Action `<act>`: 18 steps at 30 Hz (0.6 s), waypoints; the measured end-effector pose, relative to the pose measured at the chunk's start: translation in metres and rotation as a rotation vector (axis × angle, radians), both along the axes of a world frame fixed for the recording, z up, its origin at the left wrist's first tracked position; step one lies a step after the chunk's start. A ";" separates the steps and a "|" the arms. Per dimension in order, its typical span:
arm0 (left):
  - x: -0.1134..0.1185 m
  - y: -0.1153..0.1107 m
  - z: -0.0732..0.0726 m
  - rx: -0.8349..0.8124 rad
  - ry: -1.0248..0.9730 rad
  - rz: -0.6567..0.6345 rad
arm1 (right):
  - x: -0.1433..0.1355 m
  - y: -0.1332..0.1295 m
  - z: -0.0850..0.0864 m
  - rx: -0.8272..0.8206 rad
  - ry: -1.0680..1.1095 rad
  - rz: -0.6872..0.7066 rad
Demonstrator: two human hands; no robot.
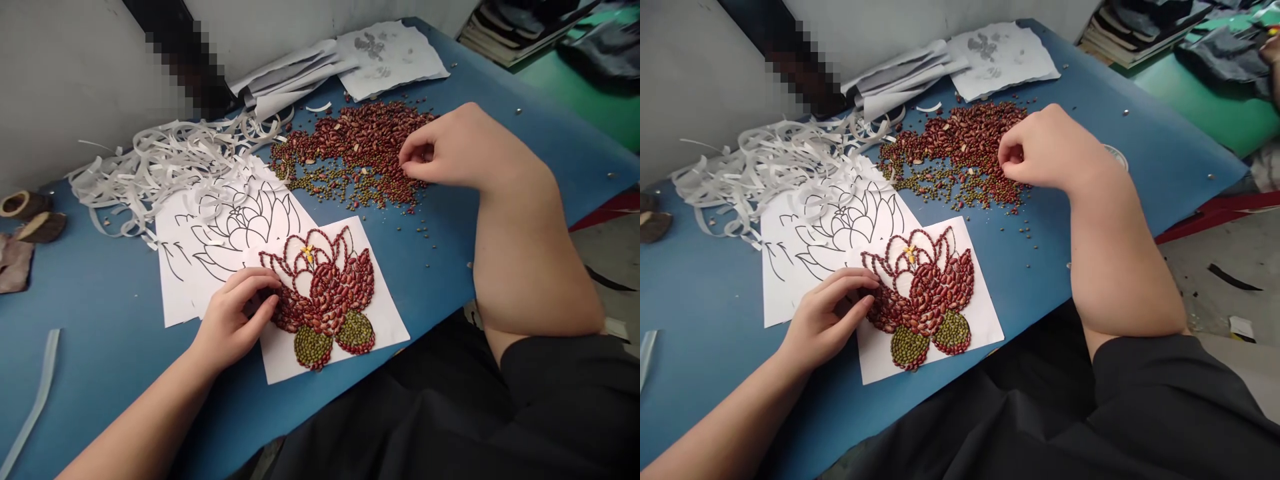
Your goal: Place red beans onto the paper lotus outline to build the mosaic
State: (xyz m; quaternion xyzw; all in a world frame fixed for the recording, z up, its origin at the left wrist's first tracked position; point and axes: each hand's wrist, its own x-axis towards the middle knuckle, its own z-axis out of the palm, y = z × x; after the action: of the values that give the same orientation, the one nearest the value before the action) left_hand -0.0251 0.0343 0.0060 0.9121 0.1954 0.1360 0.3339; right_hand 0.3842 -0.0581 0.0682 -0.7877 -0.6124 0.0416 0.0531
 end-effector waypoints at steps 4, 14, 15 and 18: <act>0.000 0.000 0.001 0.004 0.001 -0.012 | -0.012 0.005 -0.006 -0.033 0.076 0.157; 0.001 0.000 0.000 0.003 -0.005 -0.011 | -0.024 0.013 -0.021 -0.143 0.065 0.246; 0.001 0.000 0.000 0.002 -0.005 -0.011 | -0.020 0.012 -0.020 -0.147 0.070 0.239; 0.000 0.000 0.000 0.000 -0.002 -0.012 | -0.015 0.011 -0.020 -0.159 0.091 0.260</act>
State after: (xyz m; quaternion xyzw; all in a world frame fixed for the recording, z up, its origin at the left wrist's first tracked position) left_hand -0.0247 0.0342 0.0056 0.9131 0.1897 0.1350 0.3348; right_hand 0.3691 -0.0474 0.0482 -0.7006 -0.7010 0.1323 0.0123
